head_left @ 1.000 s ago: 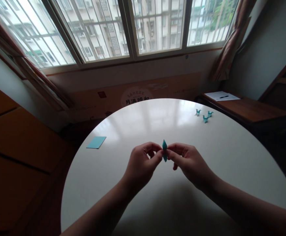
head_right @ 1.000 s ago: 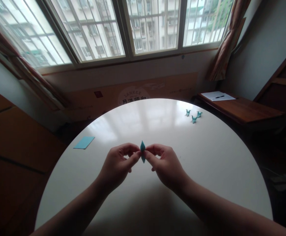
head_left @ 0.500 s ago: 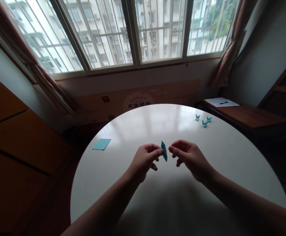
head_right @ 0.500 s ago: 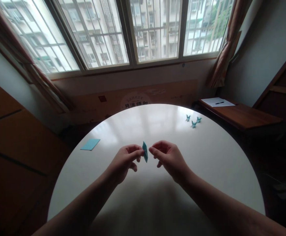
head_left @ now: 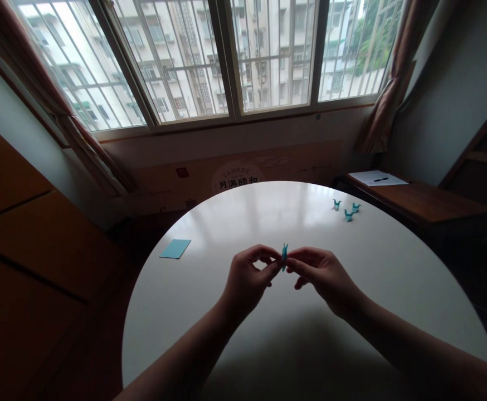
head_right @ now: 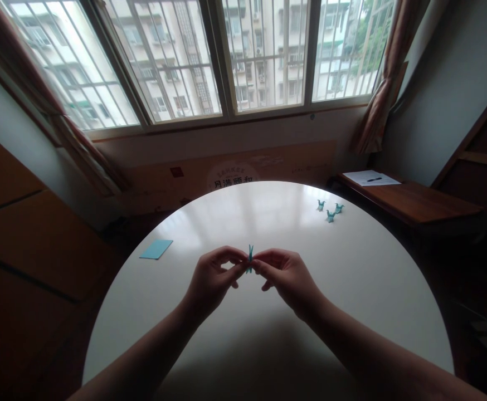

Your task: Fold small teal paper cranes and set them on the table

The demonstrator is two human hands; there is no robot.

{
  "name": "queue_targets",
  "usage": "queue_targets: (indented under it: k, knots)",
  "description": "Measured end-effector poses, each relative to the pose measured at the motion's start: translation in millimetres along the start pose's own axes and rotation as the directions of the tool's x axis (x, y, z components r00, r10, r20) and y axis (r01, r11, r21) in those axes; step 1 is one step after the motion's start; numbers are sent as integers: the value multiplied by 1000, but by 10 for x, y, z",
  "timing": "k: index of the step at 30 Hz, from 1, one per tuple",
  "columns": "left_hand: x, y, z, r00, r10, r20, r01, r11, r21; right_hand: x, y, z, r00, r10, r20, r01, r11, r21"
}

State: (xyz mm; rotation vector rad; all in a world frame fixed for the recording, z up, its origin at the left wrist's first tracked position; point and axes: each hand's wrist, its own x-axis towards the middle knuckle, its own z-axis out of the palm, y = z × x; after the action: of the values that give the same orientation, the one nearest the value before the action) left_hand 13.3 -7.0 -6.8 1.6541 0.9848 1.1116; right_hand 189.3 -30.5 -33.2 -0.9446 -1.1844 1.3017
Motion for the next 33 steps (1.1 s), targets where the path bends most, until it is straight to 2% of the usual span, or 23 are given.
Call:
queue_targets:
  k: [3, 9, 17, 21, 25, 28, 30, 33]
  knots:
    - [-4, 2, 6, 999, 47, -23, -47, 999, 8, 0, 4, 3, 1000, 2, -1, -2, 1000, 26]
    - [-25, -4, -9, 996, 87, -1, -87, 995, 45, -12, 11, 14, 1000, -15, -3, 15, 998, 63]
    - [-50, 49, -18, 975, 220, -9, -218, 971, 95, -21, 26, 4, 991, -132, 5, 132, 991, -13]
    - [-42, 57, -8, 981, 195, -7, -195, 980, 37, -31, 56, -10, 987, -162, -1, 162, 987, -20]
    - [-29, 66, -1, 994, 108, 10, -107, 993, -40, -34, 50, -24, 985, -174, -8, 174, 983, -59]
    - [-32, 76, 2, 997, 78, 26, -77, 997, -15, -35, 35, -22, 981, -193, -13, 191, 977, -91]
    - [-44, 82, 4, 994, 110, 12, -110, 993, 39, -41, 33, -11, 977, -211, -17, 208, 972, -112]
    - [-69, 95, 4, 973, 230, -21, -225, 963, 147, -59, 41, 18, 969, -245, -25, 239, 960, -148]
